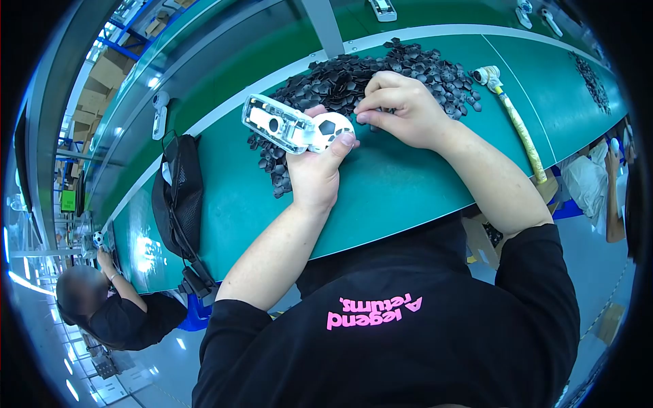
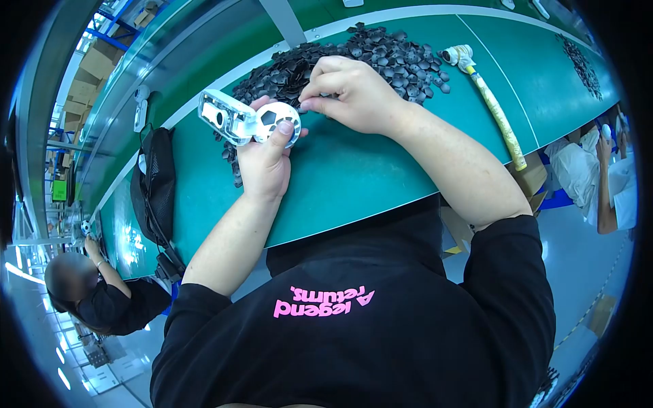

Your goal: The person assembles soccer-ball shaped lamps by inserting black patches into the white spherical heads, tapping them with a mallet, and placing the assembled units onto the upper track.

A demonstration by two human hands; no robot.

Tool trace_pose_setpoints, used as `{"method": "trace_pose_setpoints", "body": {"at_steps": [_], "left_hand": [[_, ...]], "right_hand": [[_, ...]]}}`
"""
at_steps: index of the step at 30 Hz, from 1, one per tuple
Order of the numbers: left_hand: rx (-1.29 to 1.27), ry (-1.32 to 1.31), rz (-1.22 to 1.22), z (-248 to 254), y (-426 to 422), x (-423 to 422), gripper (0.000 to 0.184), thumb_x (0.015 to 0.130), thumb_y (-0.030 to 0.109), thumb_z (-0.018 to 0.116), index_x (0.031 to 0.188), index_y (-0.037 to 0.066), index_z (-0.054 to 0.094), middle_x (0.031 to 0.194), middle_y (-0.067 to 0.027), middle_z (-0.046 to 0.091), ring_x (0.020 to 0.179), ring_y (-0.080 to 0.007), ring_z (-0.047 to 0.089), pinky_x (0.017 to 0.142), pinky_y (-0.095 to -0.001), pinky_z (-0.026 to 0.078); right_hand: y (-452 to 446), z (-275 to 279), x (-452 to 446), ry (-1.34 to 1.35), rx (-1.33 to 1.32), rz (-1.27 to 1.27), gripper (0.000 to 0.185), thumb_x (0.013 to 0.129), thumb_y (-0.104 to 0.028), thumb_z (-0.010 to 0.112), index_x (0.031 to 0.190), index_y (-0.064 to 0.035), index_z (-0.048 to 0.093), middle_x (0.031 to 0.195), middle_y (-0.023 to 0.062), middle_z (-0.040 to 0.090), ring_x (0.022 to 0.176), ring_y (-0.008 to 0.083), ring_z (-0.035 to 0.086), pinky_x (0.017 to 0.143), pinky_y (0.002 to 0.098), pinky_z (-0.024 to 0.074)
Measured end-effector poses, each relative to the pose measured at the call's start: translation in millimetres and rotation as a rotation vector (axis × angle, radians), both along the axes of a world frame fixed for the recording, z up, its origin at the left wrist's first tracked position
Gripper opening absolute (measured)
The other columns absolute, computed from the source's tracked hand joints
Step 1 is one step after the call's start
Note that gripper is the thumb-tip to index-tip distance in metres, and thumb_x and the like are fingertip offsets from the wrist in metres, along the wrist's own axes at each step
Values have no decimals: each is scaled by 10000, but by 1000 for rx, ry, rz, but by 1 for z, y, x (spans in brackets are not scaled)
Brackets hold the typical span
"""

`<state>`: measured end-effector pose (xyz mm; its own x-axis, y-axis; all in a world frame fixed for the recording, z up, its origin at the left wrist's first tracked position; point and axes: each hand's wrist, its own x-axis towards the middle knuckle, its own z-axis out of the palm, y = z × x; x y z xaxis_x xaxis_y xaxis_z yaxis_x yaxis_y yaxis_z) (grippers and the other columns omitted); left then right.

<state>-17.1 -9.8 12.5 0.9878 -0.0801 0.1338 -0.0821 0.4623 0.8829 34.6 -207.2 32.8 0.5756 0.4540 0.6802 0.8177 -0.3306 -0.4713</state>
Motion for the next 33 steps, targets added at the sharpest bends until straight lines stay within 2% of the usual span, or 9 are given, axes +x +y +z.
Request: {"method": "trace_pose_setpoints", "body": {"at_steps": [1, 4, 8, 15, 19, 29, 32, 33], "left_hand": [[15, -4, 16, -2, 1, 1, 633, 829, 44, 775, 1341, -21, 408, 1135, -122, 589, 995, -197, 641, 811, -343, 582], [47, -13, 52, -4, 4, 2, 652, 827, 16, 768, 1356, -24, 390, 1143, -121, 588, 1001, -192, 640, 855, -333, 566], [57, 42, -41, 2, 4, -1, 718, 816, -26, 761, 1394, -21, 336, 1168, -127, 585, 1041, -197, 630, 919, -327, 533], [7, -37, -5, -2, 0, -3, 830, 805, -65, 744, 1455, 1, 231, 1230, -144, 562, 1112, -213, 602, 949, -339, 518], [25, -12, 18, -3, 1, -3, 843, 804, -79, 729, 1462, 9, 209, 1235, -135, 546, 1099, -208, 604, 950, -340, 518], [89, -51, 27, -5, 2, -7, 858, 785, -63, 749, 1462, -2, 225, 1207, -108, 528, 1087, -192, 588, 937, -337, 516], [161, -95, 66, -4, 2, -10, 869, 777, -47, 768, 1459, -7, 232, 1216, -115, 523, 1091, -195, 584, 927, -331, 517], [169, -118, 83, -5, 2, -10, 875, 774, -35, 776, 1459, -8, 233, 1216, -119, 523, 1087, -196, 586, 925, -329, 517]], "right_hand": [[1, 1, -2, -3, 0, 3, 105, 865, -48, 725, 961, -9, 709, 834, 57, 678, 726, 136, 659, 631, 274, 545], [5, 5, -13, 677, 271, 62, 104, 887, -57, 708, 966, 10, 700, 832, 44, 670, 724, 112, 645, 660, 259, 540], [6, 8, -15, 857, 314, 166, 95, 893, -48, 698, 964, 15, 693, 849, 51, 678, 728, 108, 646, 676, 250, 532], [6, 1, -8, 953, 384, 281, 44, 884, -25, 696, 902, 2, 666, 853, 62, 678, 730, 120, 654, 684, 254, 538], [10, -2, -9, 972, 395, 308, 50, 883, -19, 694, 888, -4, 647, 849, 58, 671, 728, 125, 654, 692, 257, 541], [16, -7, -13, 1022, 411, 320, 76, 889, -42, 697, 878, -21, 625, 883, 38, 643, 808, 110, 626, 768, 271, 529], [17, -13, -15, 1133, 489, 437, 231, 884, -148, 736, 1037, -32, 610, 1004, 48, 598, 940, 119, 582, 878, 293, 495], [20, -14, -17, 1134, 489, 436, 231, 884, -148, 736, 1037, -32, 610, 1004, 48, 598, 940, 119, 582, 878, 293, 495]]}}
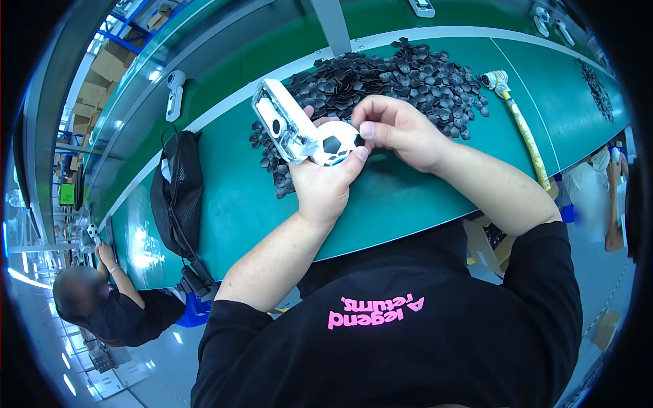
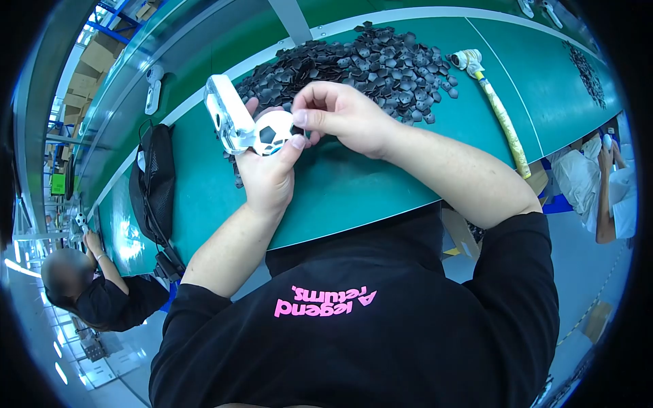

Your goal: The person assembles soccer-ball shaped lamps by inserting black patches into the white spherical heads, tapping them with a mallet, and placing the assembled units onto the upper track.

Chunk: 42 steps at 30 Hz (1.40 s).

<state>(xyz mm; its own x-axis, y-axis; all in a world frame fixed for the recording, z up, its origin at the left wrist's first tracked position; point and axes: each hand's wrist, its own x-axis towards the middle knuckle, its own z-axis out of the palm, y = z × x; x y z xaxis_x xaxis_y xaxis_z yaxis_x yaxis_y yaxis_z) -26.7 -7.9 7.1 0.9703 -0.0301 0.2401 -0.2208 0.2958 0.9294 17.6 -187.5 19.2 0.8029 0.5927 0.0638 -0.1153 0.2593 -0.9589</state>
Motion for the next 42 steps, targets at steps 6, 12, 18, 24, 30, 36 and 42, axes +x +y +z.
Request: {"method": "trace_pose_setpoints", "body": {"at_steps": [6, 12, 18, 24, 30, 36, 42], "left_hand": [[-5, -75, 49, 0, 0, 0, 913, 763, 14, 801, 1466, -3, 218, 1226, -139, 523, 1082, -203, 596, 922, -318, 516], [-56, -60, -22, 7, -5, -9, 922, 771, 19, 786, 1475, 6, 191, 1239, -139, 526, 1098, -214, 598, 945, -330, 505], [26, -125, -71, -1, -2, -8, 901, 776, 0, 755, 1470, -2, 181, 1245, -134, 527, 1097, -221, 605, 967, -339, 487], [109, -189, 10, 0, -9, -8, 808, 753, 5, 769, 1406, -12, 295, 1238, -124, 527, 1086, -212, 598, 950, -329, 490], [123, -252, 12, -6, -7, -14, 661, 732, 4, 789, 1293, -8, 440, 1209, -103, 527, 1074, -188, 585, 925, -323, 498], [185, -189, -41, 7, -5, -8, 669, 744, -2, 771, 1315, -4, 421, 1193, -95, 534, 1076, -183, 582, 930, -321, 495], [-84, 20, -120, 2, -4, 3, 619, 823, 37, 723, 1347, 23, 394, 1219, -99, 544, 1086, -185, 593, 875, -322, 533]], "right_hand": [[17, 4, -22, -73, 61, -162, 675, 846, -304, 789, 1355, -39, 436, 1141, 59, 510, 1082, 155, 515, 1005, 325, 420], [11, 4, -23, -55, -1, -178, 787, 853, -353, 783, 1441, -27, 375, 1217, 85, 523, 1148, 185, 519, 1044, 344, 406], [14, 1, -19, 191, 196, 133, 910, 838, -441, 774, 1497, -20, 309, 1406, 148, 484, 1326, 240, 459, 1124, 403, 365], [20, -10, -11, 204, 337, 193, 733, 909, -324, 725, 1469, -24, 359, 1380, 120, 530, 1296, 222, 498, 1087, 366, 419], [22, -17, -5, 155, 405, 269, 752, 881, -300, 754, 1466, -41, 358, 1437, 122, 495, 1302, 232, 502, 1093, 385, 425], [9, -2, 1, 119, 329, 215, 684, 884, -277, 755, 1426, -29, 421, 1418, 125, 520, 1292, 230, 512, 1044, 377, 466], [-34, 19, 35, -526, -712, -444, 415, 860, -265, 750, 1221, -79, 663, 1200, 95, 632, 1171, 237, 573, 994, 373, 461]]}}
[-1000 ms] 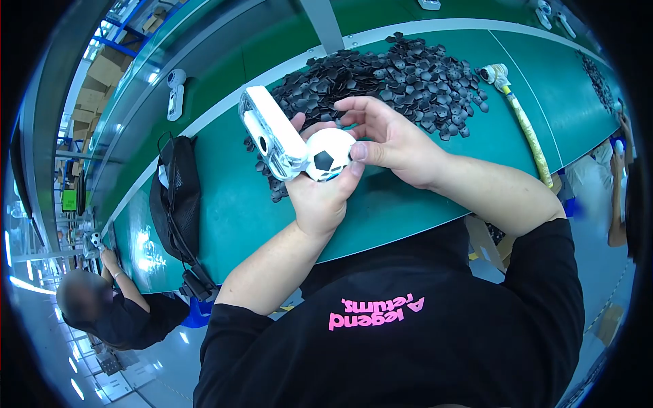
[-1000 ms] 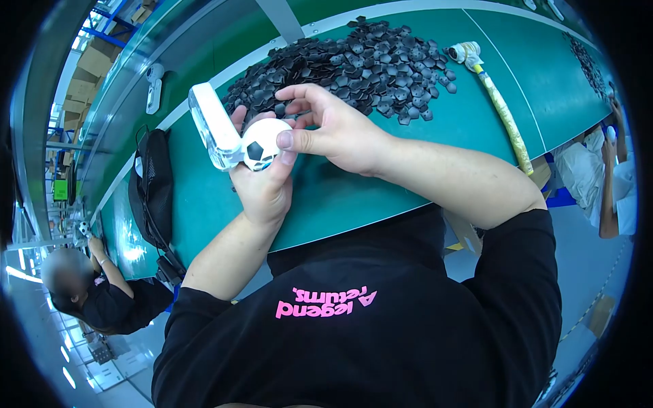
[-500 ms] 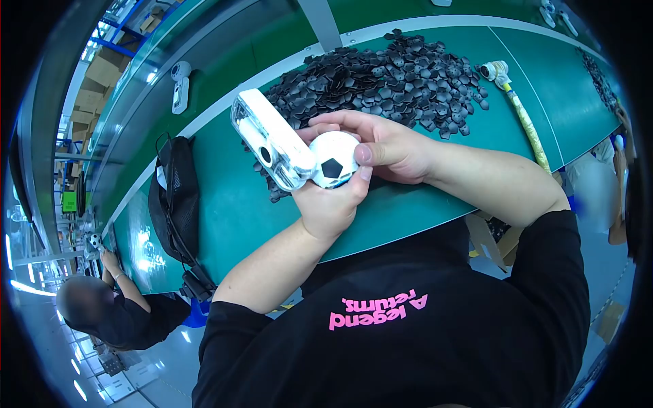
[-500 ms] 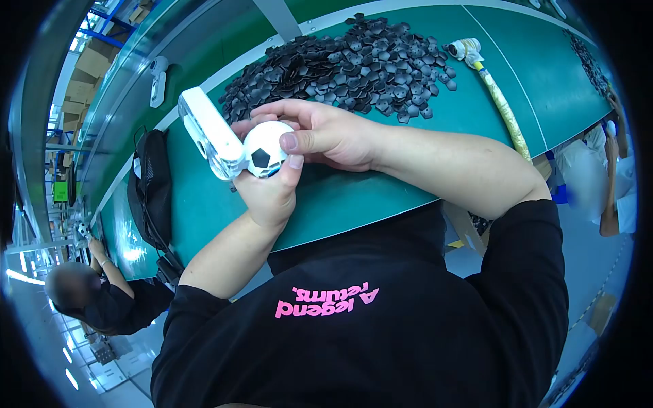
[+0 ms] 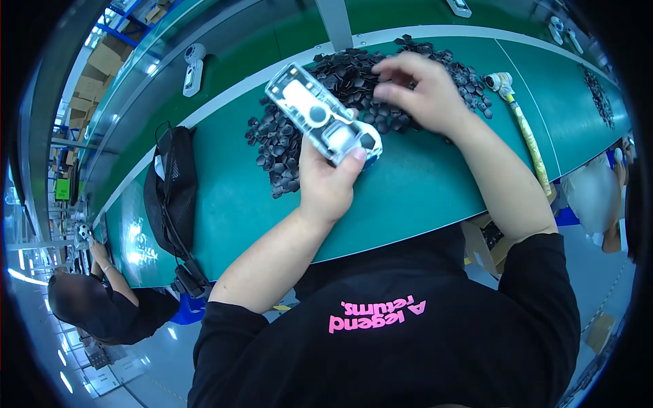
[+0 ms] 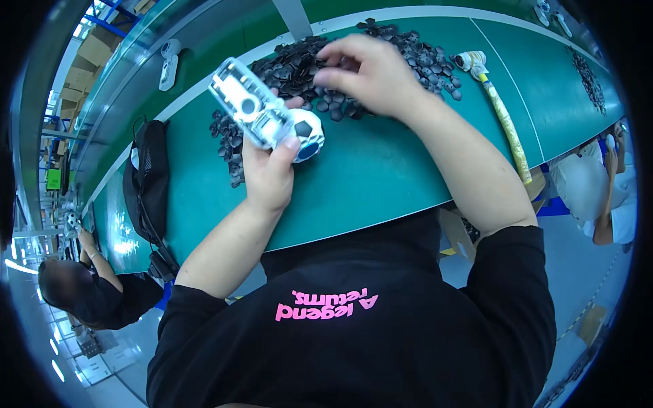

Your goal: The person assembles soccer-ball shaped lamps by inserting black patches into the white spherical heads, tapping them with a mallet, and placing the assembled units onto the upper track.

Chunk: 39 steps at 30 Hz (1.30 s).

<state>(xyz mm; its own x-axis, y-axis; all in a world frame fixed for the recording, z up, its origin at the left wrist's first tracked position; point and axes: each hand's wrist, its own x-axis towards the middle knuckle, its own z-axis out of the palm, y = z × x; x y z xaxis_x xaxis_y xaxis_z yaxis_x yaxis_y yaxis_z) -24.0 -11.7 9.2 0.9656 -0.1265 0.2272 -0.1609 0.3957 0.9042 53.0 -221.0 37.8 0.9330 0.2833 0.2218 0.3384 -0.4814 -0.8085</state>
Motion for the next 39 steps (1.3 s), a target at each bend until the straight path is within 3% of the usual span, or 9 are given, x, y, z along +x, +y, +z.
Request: {"method": "trace_pose_setpoints", "body": {"at_steps": [1, 4, 8, 16, 27, 30, 34, 37, 39], "left_hand": [[-6, 6, -1, -1, -1, 0, 619, 823, 37, 723, 1347, 23, 394, 1219, -99, 544, 1086, -185, 593, 875, -322, 533], [23, 164, -152, 2, -3, 2, 555, 870, 61, 678, 1350, 49, 399, 1213, -103, 557, 1067, -178, 607, 766, -319, 578], [96, 171, -161, 1, -1, 2, 540, 876, 47, 661, 1347, 60, 398, 1186, -101, 571, 1037, -174, 616, 679, -315, 596], [-52, 208, -124, 3, 4, 10, 546, 855, 25, 697, 1335, 37, 437, 1182, -96, 576, 1039, -186, 615, 734, -343, 599], [4, 220, -132, -1, 6, 7, 547, 830, 25, 732, 1307, 10, 465, 1144, -112, 587, 973, -190, 641, 748, -337, 584], [9, 206, -80, 1, 6, 6, 561, 818, 27, 742, 1306, 12, 467, 1146, -104, 587, 985, -189, 635, 791, -338, 570], [16, 70, 54, -7, 4, 16, 583, 799, 22, 745, 1311, 17, 466, 1155, -94, 587, 1003, -187, 625, 856, -333, 540], [40, 27, 118, -11, 6, 14, 605, 782, 23, 748, 1318, 25, 467, 1175, -88, 586, 1029, -187, 615, 897, -328, 515], [65, 32, 128, -8, 6, 15, 618, 773, 27, 751, 1322, 30, 468, 1190, -86, 586, 1049, -188, 609, 916, -325, 501]], "right_hand": [[-5, -4, 8, 6, -6, -1, 415, 860, -265, 750, 1221, -79, 663, 1200, 95, 632, 1171, 237, 573, 994, 373, 461], [-15, -22, 31, -491, -526, -323, 347, 865, -236, 729, 1188, -115, 694, 1119, 86, 637, 1085, 259, 591, 947, 396, 471], [-9, -35, 35, -493, -649, -297, 291, 858, -226, 726, 1128, -120, 726, 1117, 88, 634, 1101, 281, 578, 972, 416, 458], [-7, -18, 28, -406, -453, -150, 176, 793, -197, 757, 915, -70, 767, 966, 100, 679, 956, 274, 650, 847, 381, 526], [-2, 0, 1, -562, -292, -73, 148, 747, -154, 801, 859, -62, 767, 794, 97, 674, 777, 276, 664, 705, 356, 537], [1, 10, -12, -507, -195, -67, 140, 801, -115, 777, 923, -49, 759, 812, 87, 691, 747, 216, 674, 669, 329, 530], [15, 13, -28, -122, 59, -15, 97, 862, -70, 727, 946, -24, 745, 862, 84, 715, 742, 164, 682, 651, 320, 535], [21, 0, -28, 334, 543, 95, 76, 882, -26, 696, 946, -1, 729, 892, 87, 727, 728, 144, 673, 637, 310, 536], [19, -4, -27, 384, 542, 158, 76, 878, -20, 699, 946, 7, 721, 900, 89, 718, 753, 152, 666, 671, 306, 535]]}}
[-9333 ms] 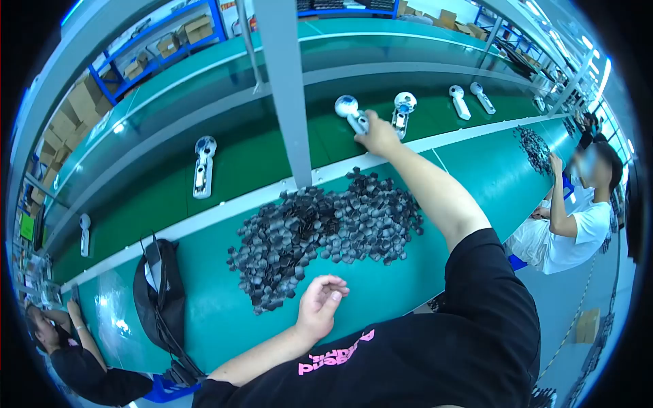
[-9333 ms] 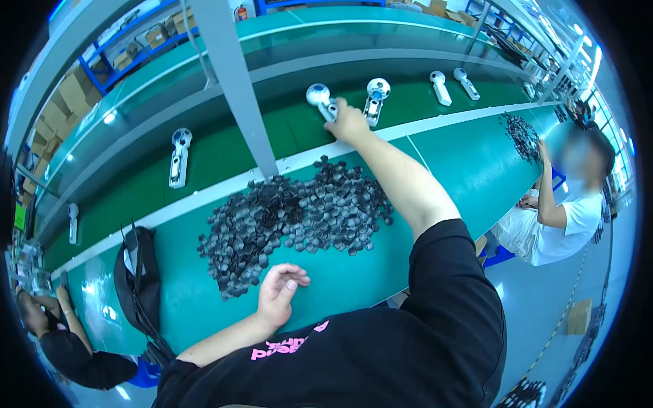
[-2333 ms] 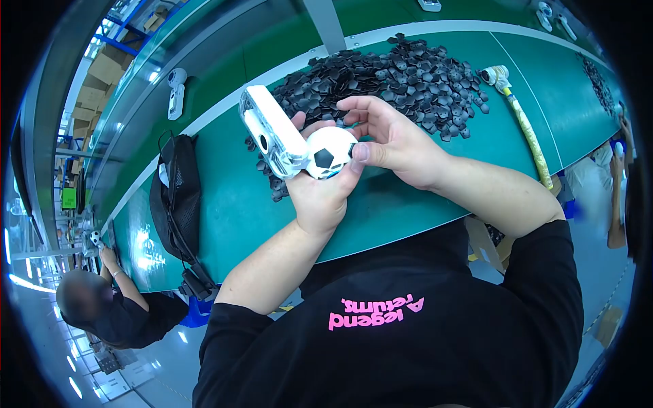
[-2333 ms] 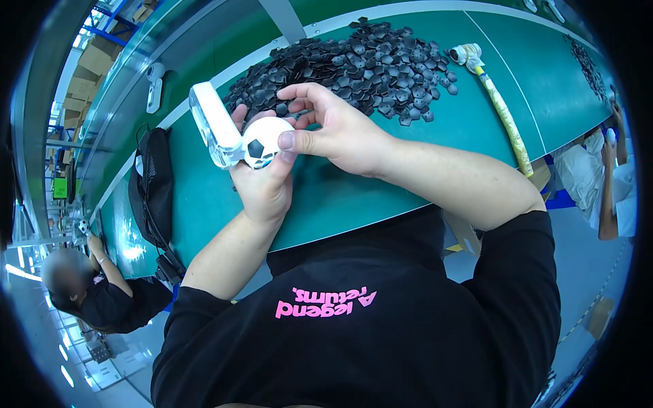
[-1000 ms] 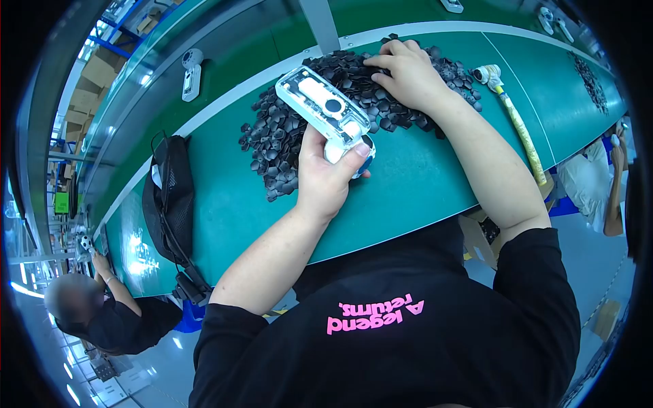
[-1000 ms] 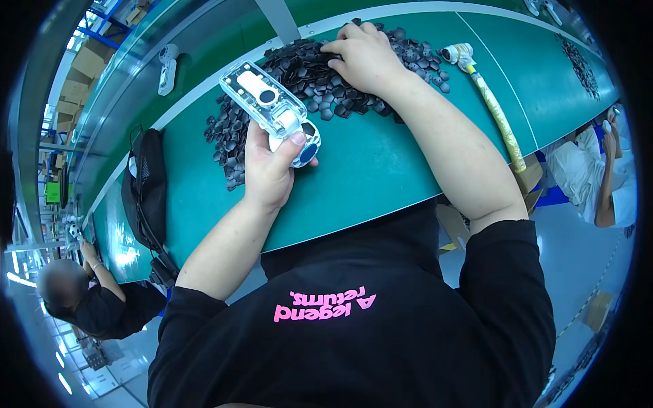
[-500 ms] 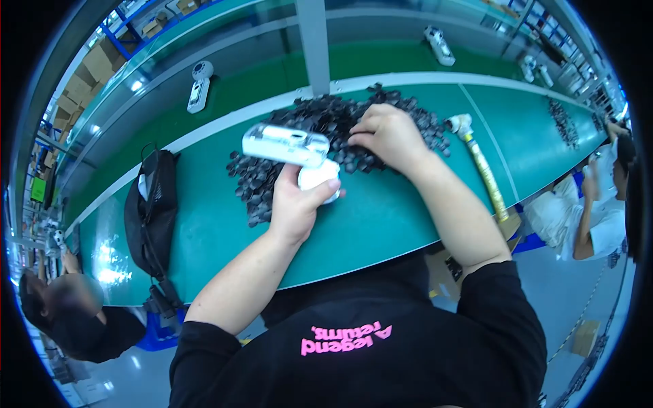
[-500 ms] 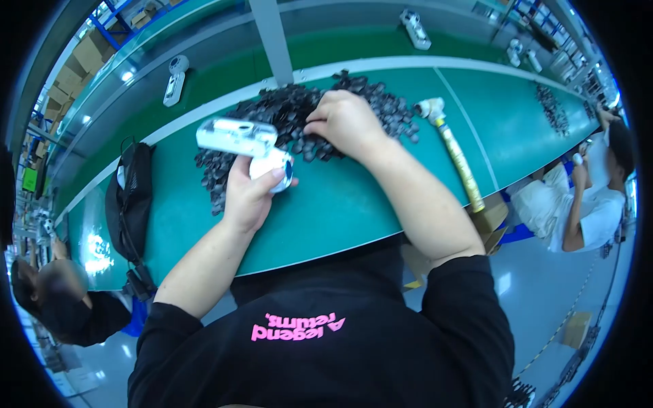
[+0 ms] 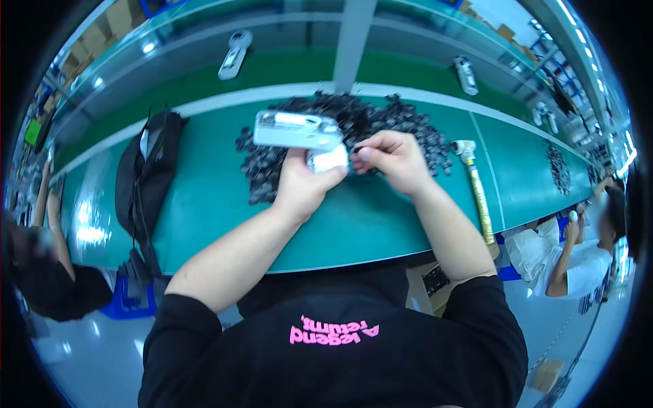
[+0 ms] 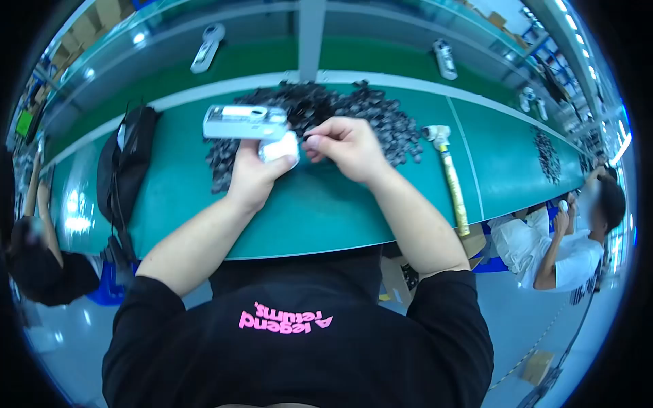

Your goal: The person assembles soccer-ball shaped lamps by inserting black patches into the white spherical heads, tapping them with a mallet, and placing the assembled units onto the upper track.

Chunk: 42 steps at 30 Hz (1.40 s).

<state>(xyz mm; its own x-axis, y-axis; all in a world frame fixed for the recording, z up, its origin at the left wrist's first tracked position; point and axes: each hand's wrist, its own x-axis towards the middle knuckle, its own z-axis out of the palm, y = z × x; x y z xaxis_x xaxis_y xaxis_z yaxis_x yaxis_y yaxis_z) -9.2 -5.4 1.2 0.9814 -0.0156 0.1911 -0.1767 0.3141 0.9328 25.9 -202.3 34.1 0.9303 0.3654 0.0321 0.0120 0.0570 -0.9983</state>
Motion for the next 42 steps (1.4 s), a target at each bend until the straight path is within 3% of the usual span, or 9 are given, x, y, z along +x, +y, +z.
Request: {"method": "trace_pose_setpoints", "body": {"at_steps": [7, 10, 19, 22, 26, 31, 33, 42], "left_hand": [[226, 3, -147, 12, 0, -6, 472, 749, 90, 789, 1175, 17, 601, 1089, -79, 652, 983, -175, 642, 867, -327, 525], [324, 14, -173, 12, 2, -7, 638, 767, 63, 790, 1328, 13, 490, 1253, -107, 586, 1145, -199, 595, 986, -351, 495], [295, 42, -221, 9, 1, -9, 679, 754, 58, 800, 1348, 16, 476, 1293, -115, 562, 1170, -210, 586, 1015, -374, 486], [173, 19, -242, 5, 1, -8, 701, 749, 61, 809, 1359, 22, 465, 1308, -116, 547, 1161, -217, 588, 1014, -375, 486], [206, -41, -231, 4, 0, -10, 725, 739, 54, 820, 1366, 26, 457, 1312, -118, 541, 1151, -216, 590, 1002, -373, 494], [185, -113, -274, 7, 1, -10, 702, 768, 110, 820, 1363, 28, 458, 1310, -126, 542, 1138, -217, 596, 998, -367, 496], [25, -48, -312, 6, 2, -12, 665, 790, 167, 816, 1344, 23, 476, 1285, -129, 559, 1118, -216, 603, 989, -367, 497], [-58, 75, -283, 3, 1, -11, 460, 834, 213, 810, 1190, 28, 584, 1100, -54, 623, 987, -146, 615, 866, -304, 522]], "right_hand": [[0, -8, -1, 6, 121, 170, 96, 858, -10, 718, 948, 12, 696, 932, 72, 667, 851, 141, 623, 798, 279, 506], [4, -5, -9, 105, 142, 156, 92, 844, -11, 733, 923, -1, 686, 931, 59, 643, 882, 135, 609, 829, 275, 494], [8, -3, -12, 212, 183, 154, 242, 780, 4, 767, 934, -73, 597, 916, 8, 611, 851, 96, 607, 796, 247, 509], [5, -2, -12, 232, 188, 169, 273, 786, 3, 762, 951, -96, 568, 952, 2, 611, 863, 94, 597, 810, 259, 494], [5, -6, -12, 210, 186, 234, 325, 784, -17, 770, 1024, -86, 563, 1067, 30, 606, 950, 112, 590, 860, 266, 482], [12, -3, -20, 62, 82, 141, 554, 780, -51, 782, 1254, -66, 495, 1243, 83, 548, 1131, 166, 530, 948, 309, 454], [13, -2, -19, 80, 133, 152, 693, 780, -69, 786, 1373, -56, 429, 1316, 105, 509, 1231, 203, 488, 1006, 342, 437], [22, -7, -30, -141, 58, 142, 753, 814, -95, 742, 1458, -47, 355, 1345, 108, 497, 1345, 245, 432, 1109, 394, 381]]}}
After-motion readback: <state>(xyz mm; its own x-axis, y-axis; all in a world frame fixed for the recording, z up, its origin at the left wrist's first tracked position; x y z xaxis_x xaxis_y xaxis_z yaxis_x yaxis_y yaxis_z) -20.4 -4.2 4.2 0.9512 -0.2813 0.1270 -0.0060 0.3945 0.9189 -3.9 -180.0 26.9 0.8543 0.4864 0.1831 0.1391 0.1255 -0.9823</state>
